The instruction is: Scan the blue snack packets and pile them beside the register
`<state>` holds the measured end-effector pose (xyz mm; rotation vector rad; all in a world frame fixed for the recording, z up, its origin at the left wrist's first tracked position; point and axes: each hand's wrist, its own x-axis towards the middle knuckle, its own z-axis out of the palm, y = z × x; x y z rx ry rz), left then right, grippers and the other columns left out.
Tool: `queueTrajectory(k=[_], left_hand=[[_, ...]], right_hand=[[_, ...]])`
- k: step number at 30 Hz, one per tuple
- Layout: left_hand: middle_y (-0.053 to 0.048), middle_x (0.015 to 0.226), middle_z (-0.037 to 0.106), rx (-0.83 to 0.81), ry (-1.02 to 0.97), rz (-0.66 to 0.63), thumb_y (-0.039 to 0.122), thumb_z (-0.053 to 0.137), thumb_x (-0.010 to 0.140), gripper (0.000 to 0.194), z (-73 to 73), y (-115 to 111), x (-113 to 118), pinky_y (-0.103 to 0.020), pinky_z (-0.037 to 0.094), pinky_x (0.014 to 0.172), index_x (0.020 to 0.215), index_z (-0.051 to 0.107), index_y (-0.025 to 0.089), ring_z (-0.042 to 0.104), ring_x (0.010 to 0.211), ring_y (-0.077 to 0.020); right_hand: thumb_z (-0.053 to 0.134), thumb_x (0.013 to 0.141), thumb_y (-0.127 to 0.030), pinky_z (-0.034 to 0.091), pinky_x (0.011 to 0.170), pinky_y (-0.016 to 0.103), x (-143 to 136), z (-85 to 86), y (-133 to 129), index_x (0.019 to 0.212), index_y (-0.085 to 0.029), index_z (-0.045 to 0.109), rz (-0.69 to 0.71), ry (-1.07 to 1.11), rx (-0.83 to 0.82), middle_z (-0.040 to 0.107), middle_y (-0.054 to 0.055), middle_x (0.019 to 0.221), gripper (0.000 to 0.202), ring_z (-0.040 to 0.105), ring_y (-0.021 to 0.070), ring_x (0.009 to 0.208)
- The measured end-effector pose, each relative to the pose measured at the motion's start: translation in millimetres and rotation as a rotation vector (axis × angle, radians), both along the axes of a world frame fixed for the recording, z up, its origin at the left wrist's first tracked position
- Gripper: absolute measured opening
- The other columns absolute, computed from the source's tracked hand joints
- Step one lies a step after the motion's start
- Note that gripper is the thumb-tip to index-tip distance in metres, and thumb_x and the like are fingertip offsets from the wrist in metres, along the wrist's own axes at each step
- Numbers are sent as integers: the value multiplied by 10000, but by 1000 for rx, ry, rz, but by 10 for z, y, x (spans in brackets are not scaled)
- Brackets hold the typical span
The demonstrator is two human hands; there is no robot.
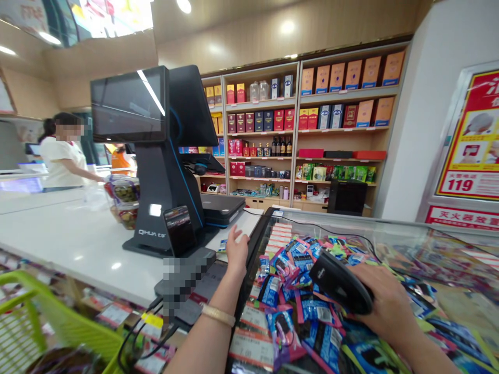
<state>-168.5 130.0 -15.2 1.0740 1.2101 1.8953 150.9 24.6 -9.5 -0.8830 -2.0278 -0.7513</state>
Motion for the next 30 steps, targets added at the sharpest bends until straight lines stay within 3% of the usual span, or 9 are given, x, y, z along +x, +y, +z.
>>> queueTrajectory(k=[4,7,10,14,20,24,27,30], left_hand=[[-66,869,709,-16,234,-366,299,728,700,414,79,-148,179,-283,503,751,1082,672,148,648,775,-164],[-79,934,727,-22,496,-574,267,794,616,443,99,-268,260,-305,489,816,1038,710,162,654,869,-202],[-80,1013,727,-36,668,-631,222,821,553,517,110,-327,276,-338,463,899,1056,715,174,648,959,-240],[-67,997,738,-27,686,-599,192,821,530,494,108,-314,265,-346,468,896,1015,732,178,654,954,-255],[-39,845,739,-77,491,-628,206,781,605,294,83,-294,285,-294,493,757,890,734,152,655,786,-197],[-38,826,723,-64,266,-629,263,830,587,300,101,-311,302,-256,497,701,837,714,145,641,741,-167],[-36,811,708,-60,-9,-624,314,845,599,349,131,-312,308,-221,504,644,857,690,137,632,697,-133],[-25,848,697,-87,-353,-629,248,790,699,351,175,-305,311,-205,535,636,1010,648,170,649,691,-106]], right_hand=[[614,775,-422,460,655,321,48,-24,32,1079,-198,621,13,-30,-2,709,69,882,378,661,221,767],[628,757,-450,463,668,328,71,-49,49,1093,-202,625,9,-25,-27,708,72,899,418,664,230,779],[631,748,-475,466,676,335,87,-69,59,1105,-203,629,-2,-29,-54,706,83,913,448,667,240,786],[623,758,-484,468,683,338,85,-65,53,1099,-202,631,-7,-35,-68,706,89,905,442,669,248,792],[623,763,-468,475,680,341,76,-50,45,1103,-204,626,-2,-32,-32,708,84,901,430,669,244,790],[611,762,-422,474,685,341,89,-63,51,1114,-212,625,-1,-29,-49,710,82,910,411,673,245,791],[604,761,-399,472,684,337,90,-60,51,1118,-210,620,9,-23,-41,711,76,916,405,672,241,797],[600,764,-388,469,679,336,70,-39,38,1117,-207,610,10,-28,-19,708,71,899,398,670,236,788]])
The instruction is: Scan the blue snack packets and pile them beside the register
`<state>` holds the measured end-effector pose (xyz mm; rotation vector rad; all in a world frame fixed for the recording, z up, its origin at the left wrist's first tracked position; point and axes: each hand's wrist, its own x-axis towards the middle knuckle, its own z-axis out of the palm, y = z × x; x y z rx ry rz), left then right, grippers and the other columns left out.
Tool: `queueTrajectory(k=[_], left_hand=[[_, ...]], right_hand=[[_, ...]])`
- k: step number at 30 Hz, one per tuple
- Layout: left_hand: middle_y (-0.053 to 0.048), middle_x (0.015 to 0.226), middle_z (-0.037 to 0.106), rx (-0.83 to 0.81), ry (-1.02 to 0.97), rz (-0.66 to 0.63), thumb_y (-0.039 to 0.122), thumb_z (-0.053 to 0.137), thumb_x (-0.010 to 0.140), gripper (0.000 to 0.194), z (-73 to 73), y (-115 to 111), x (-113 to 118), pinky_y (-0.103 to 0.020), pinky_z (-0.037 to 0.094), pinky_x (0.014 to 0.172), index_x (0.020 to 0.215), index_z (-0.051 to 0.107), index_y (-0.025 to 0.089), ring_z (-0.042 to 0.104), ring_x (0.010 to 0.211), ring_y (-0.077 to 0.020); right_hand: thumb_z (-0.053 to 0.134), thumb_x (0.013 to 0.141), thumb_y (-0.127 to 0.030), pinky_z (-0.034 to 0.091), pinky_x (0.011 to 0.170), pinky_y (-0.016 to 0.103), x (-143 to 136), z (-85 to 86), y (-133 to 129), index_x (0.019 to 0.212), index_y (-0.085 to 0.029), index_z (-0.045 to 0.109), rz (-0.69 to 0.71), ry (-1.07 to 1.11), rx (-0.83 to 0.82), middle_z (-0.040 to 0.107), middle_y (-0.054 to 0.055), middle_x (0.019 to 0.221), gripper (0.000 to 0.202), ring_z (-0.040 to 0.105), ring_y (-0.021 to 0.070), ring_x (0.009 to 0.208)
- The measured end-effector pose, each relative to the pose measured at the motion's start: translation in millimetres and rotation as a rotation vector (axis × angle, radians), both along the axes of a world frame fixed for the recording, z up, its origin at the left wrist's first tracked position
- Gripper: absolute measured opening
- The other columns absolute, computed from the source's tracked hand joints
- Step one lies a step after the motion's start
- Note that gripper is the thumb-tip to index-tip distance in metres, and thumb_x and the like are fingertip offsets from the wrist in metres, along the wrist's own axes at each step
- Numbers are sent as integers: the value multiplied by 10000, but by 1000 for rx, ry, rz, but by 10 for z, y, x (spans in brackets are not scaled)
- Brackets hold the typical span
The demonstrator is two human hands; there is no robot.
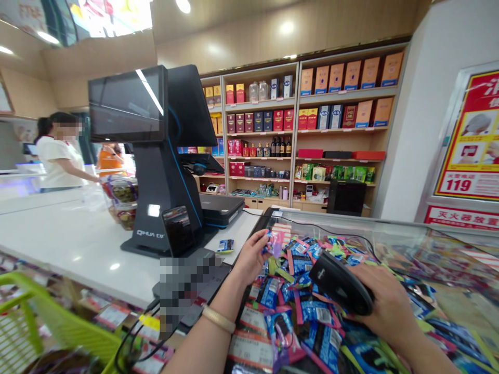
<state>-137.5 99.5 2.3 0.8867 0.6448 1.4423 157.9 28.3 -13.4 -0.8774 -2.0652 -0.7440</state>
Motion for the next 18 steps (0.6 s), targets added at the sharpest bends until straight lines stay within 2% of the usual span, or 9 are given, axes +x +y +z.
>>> queueTrajectory(k=[4,9,13,18], left_hand=[[-45,917,688,-184,-295,-33,101,596,855,321,51,32,-7,-182,565,647,1163,574,189,678,721,-90],[-90,846,684,-393,-464,-61,109,511,909,157,72,80,-22,-178,589,633,1016,620,72,693,736,-119],[-116,864,692,-362,-488,-116,206,525,926,199,99,49,-17,-190,605,669,950,647,51,702,818,-150],[-132,900,694,-310,-475,-189,276,482,959,288,137,-11,-14,-156,595,662,924,659,52,702,828,-139]], right_hand=[[585,780,-380,464,675,335,-53,31,-33,1095,-213,605,-3,15,0,710,69,890,357,668,231,771],[581,782,-368,461,667,328,-70,30,-38,1088,-211,599,18,41,0,714,65,884,345,670,225,766],[581,779,-356,461,676,329,-52,20,-28,1087,-215,600,19,27,-13,717,63,897,340,674,225,782],[547,807,-306,446,666,328,-115,58,-62,1072,-206,586,25,59,18,710,51,855,286,666,210,746]])
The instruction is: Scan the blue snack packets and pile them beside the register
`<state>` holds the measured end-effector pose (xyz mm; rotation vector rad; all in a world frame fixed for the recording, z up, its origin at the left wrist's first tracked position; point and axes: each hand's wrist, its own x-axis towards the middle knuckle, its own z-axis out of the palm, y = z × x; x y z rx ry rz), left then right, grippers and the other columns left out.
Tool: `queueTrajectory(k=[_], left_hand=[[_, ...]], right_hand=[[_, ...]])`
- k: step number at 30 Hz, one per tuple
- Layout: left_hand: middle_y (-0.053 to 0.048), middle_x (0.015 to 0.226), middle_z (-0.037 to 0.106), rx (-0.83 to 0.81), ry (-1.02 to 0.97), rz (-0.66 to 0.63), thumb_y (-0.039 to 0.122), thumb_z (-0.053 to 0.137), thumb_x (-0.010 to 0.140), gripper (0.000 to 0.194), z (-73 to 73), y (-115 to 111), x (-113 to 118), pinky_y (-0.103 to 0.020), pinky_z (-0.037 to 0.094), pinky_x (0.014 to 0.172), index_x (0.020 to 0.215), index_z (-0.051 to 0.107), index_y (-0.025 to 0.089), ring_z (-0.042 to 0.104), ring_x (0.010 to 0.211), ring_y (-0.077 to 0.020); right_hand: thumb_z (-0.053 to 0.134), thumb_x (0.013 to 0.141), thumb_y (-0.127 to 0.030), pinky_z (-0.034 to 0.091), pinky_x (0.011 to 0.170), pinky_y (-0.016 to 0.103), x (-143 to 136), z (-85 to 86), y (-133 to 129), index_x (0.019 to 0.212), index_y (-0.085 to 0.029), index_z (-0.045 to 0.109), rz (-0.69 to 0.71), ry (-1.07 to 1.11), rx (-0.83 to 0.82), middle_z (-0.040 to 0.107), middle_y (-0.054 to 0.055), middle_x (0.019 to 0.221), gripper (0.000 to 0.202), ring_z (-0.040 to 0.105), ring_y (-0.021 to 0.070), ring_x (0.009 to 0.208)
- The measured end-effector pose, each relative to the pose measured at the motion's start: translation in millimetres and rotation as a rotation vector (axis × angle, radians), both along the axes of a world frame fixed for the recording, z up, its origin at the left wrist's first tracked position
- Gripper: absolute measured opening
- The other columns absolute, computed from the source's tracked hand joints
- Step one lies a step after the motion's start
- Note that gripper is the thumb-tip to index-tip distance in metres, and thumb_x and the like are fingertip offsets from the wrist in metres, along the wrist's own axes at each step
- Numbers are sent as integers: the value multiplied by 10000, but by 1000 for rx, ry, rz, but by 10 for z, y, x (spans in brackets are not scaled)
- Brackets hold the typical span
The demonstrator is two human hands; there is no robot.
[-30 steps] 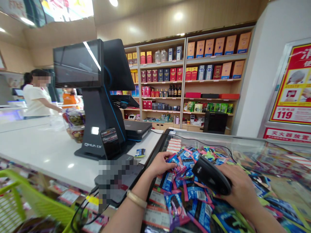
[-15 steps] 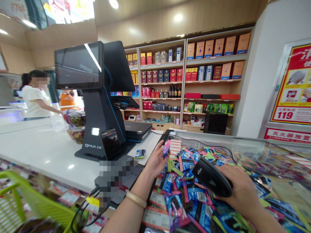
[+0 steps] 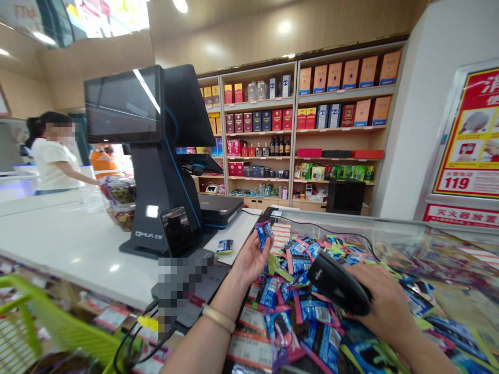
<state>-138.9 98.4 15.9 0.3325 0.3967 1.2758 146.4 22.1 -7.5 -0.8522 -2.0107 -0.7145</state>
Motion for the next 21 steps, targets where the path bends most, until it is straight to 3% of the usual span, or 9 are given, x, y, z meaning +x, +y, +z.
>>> queueTrajectory(k=[6,11,17,21], left_hand=[[-92,862,707,5,75,-35,299,528,942,250,-37,-19,30,-163,592,635,932,668,92,700,748,-119],[-109,903,723,47,185,-30,187,564,912,161,-105,-31,80,-180,589,699,971,657,69,709,760,-127],[-114,753,717,56,455,-138,420,437,958,431,-92,-87,116,-211,558,490,942,656,49,667,517,-138],[-97,692,696,135,534,-39,430,415,959,430,-112,-94,157,-244,567,541,889,642,72,672,536,-152]], right_hand=[[550,813,-339,437,693,347,-10,-29,0,1040,-213,591,-27,4,11,701,67,869,263,658,235,775],[567,797,-346,439,705,344,45,-101,33,1046,-228,596,-20,2,-4,702,64,890,277,655,237,792],[553,778,-314,445,712,333,72,-108,50,1040,-219,607,-24,-5,12,702,63,901,284,655,231,803],[535,802,-306,445,725,342,58,-112,51,1058,-215,596,-16,-12,47,700,67,894,278,649,235,799]])
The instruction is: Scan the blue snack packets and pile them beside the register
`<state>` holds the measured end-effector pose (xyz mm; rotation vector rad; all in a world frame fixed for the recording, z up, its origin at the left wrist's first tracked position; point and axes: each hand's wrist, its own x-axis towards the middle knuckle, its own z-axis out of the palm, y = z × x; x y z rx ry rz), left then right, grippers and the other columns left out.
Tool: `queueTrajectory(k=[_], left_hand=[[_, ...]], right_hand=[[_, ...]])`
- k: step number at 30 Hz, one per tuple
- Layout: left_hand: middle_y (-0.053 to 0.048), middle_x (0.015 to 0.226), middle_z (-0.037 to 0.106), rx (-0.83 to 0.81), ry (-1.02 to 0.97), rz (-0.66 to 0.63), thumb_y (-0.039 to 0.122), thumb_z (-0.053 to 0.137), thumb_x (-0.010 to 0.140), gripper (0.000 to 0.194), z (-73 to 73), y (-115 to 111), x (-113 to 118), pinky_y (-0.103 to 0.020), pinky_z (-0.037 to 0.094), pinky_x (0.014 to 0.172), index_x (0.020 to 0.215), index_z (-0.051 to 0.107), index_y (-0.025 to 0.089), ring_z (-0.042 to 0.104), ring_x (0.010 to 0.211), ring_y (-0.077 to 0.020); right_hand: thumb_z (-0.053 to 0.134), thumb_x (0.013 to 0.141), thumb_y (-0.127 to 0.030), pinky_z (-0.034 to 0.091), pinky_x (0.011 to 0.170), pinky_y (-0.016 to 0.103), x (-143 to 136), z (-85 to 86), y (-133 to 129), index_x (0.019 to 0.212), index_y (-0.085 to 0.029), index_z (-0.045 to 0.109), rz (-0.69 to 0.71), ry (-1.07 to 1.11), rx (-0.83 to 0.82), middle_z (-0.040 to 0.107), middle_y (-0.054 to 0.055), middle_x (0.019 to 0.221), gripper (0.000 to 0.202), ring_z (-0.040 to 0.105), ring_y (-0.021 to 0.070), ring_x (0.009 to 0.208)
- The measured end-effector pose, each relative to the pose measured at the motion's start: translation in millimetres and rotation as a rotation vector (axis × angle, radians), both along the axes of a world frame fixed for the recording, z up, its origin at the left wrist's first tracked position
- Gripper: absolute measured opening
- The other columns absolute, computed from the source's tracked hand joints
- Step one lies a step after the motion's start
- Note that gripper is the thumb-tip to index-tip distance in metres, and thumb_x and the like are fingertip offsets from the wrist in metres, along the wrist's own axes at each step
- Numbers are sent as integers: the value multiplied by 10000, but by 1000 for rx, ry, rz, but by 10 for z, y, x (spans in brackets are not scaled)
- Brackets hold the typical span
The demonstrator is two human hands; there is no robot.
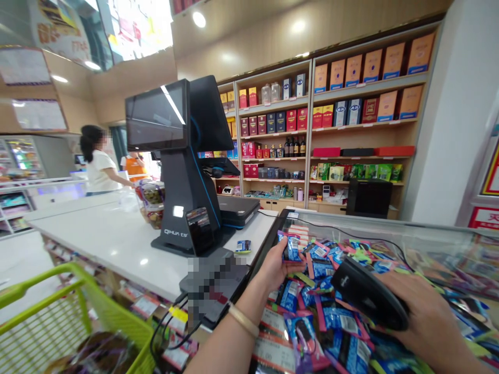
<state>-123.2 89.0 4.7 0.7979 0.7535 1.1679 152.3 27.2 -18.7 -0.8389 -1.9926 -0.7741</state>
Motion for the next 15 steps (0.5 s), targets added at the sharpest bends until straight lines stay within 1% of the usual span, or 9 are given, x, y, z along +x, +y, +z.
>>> queueTrajectory(k=[2,4,7,9,11,15], left_hand=[[-70,631,665,50,5,38,429,434,951,404,-24,4,17,-235,549,539,867,631,86,648,516,-137],[-43,589,630,81,15,42,476,476,920,409,-47,7,24,-222,509,498,851,621,100,606,474,-122],[-17,576,592,123,39,28,592,568,823,474,-73,10,22,-199,404,425,803,595,119,520,419,-92],[0,562,563,157,43,25,638,605,766,507,-83,16,19,-187,319,396,760,562,133,449,396,-66],[17,545,536,186,40,19,648,626,738,509,-92,29,16,-183,259,391,735,527,149,392,387,-51],[37,511,502,232,54,4,633,643,725,489,-114,63,5,-180,216,391,711,481,172,342,377,-45]], right_hand=[[524,799,-292,445,737,354,-11,-11,-7,1065,-218,598,-4,24,-18,700,69,893,286,650,245,804],[517,792,-281,446,753,364,-16,-21,-14,1071,-223,602,-12,43,-35,701,69,886,297,651,253,806],[522,787,-277,442,746,356,-9,-19,-13,1067,-225,594,-8,24,-18,700,66,875,293,651,248,791],[530,787,-277,435,729,345,-4,-2,-9,1065,-222,582,0,-6,3,700,64,876,288,651,239,784],[534,789,-279,429,721,338,-9,23,-9,1062,-217,572,0,-27,13,699,62,875,282,650,233,781],[521,798,-270,425,723,339,-53,74,-31,1055,-203,570,-15,-16,1,696,68,865,271,648,227,782]])
